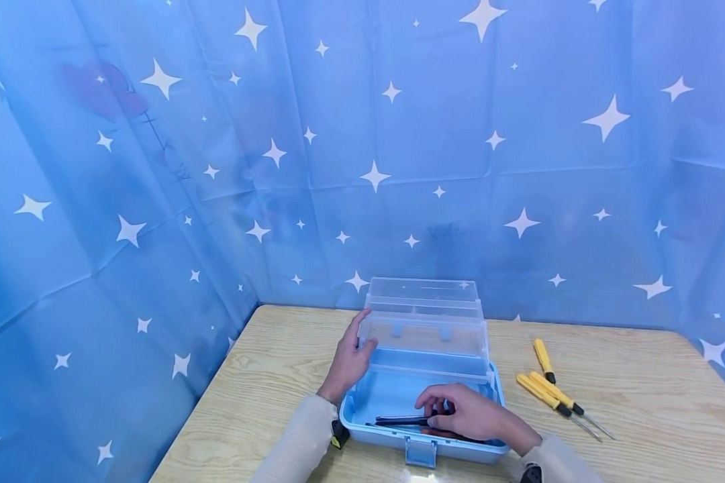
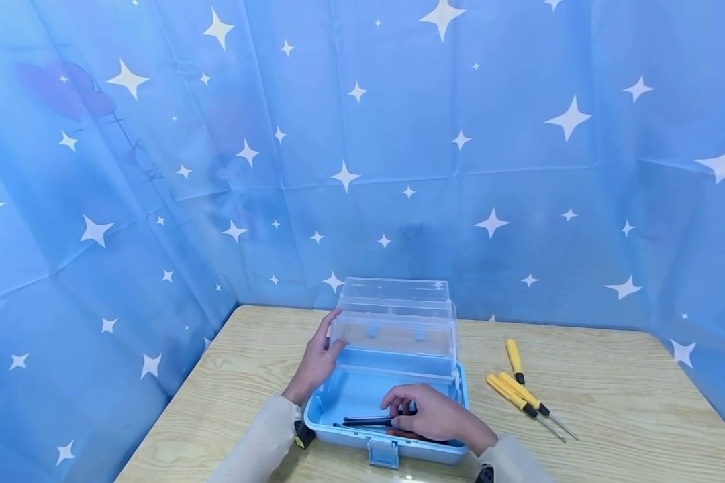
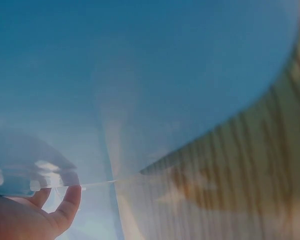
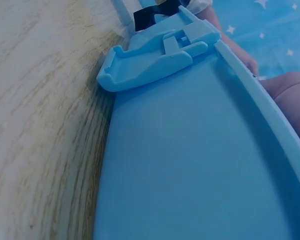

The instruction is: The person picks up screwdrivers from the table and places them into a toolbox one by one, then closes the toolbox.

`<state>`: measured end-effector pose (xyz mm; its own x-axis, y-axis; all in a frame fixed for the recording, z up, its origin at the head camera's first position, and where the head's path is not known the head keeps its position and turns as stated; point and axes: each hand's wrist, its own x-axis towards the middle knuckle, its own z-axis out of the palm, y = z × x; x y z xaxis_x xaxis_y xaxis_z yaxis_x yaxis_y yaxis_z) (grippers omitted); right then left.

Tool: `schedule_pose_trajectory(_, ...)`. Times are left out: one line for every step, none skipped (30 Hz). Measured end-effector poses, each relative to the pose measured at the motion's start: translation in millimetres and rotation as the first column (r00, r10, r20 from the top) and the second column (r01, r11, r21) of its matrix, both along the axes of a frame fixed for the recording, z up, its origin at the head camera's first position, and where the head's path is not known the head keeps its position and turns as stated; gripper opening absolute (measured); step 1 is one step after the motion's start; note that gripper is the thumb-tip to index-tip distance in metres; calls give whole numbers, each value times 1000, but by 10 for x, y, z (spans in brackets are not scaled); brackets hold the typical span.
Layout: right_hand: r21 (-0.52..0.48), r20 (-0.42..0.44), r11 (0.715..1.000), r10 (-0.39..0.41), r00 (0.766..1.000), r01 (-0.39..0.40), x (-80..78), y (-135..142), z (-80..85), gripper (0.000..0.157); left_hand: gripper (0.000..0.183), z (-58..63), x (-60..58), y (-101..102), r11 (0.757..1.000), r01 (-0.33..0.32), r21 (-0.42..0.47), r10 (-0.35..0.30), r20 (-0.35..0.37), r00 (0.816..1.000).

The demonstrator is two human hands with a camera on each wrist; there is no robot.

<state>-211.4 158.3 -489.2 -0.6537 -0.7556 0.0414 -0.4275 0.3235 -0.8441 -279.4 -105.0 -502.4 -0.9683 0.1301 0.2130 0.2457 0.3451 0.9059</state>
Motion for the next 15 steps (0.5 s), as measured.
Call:
schedule_pose_trajectory(-4,-3,1000,-3,1000,3,6,3,3,22,56,-3,-2,2,1000,0,1,0,-1,1000)
schedule_pose_trajectory(-7,-8,1000,-6,1000,6,13,5,6,22,56,-5,-5,3,1000,0,0,0,-2,1000)
schedule_pose_trajectory(-11,-13,1000,-9,1000,9,18,7,9,22,56,-4,-5,4,1000,-1,-2,1,-3,1000)
schedule_pose_trajectory(-16,-20,1000,-11,1000,11,22,9,10,21,56,-1,-4,6,1000,-1,-3,1,-2,1000)
schedule_pose_trajectory(-19,-23,1000,-14,1000,13,25,10,13,21,56,2,-2,8,1000,-1,-5,1,-2,1000)
schedule_pose_trajectory(-22,-25,1000,-16,1000,15,27,10,16,21,56,5,0,8,1000,-2,-7,1,-3,1000)
schedule_pose_trajectory(-22,-24,1000,-18,1000,18,27,11,16,21,55,7,2,9,1000,-2,-8,2,-3,1000)
schedule_pose_trajectory(-28,-29,1000,-16,999,15,24,12,14,21,55,11,6,10,1000,-1,-8,1,-4,1000)
schedule_pose_trajectory(-35,-33,999,-11,999,10,20,13,11,21,55,16,10,11,1000,0,-8,0,-4,1000)
schedule_pose_trajectory(-43,-35,999,-5,999,4,16,15,10,20,55,16,11,10,1000,3,-5,-3,-4,1000)
schedule_pose_trajectory(-53,-35,999,0,999,-2,11,16,10,20,55,16,13,10,1000,5,-3,-5,-4,1000)
schedule_pose_trajectory(-63,-39,998,7,999,-9,6,16,12,21,55,17,16,8,1000,6,-1,-6,-4,1000)
schedule_pose_trajectory(-73,-42,997,12,999,-15,2,16,14,21,55,19,19,5,1000,7,2,-7,-2,1000)
schedule_pose_trajectory(-81,-45,996,17,999,-21,-1,16,19,20,55,20,21,2,1000,8,4,-8,-4,1000)
schedule_pose_trajectory(-87,-47,996,21,999,-25,-3,16,23,20,54,18,22,0,1000,7,6,-7,-2,1000)
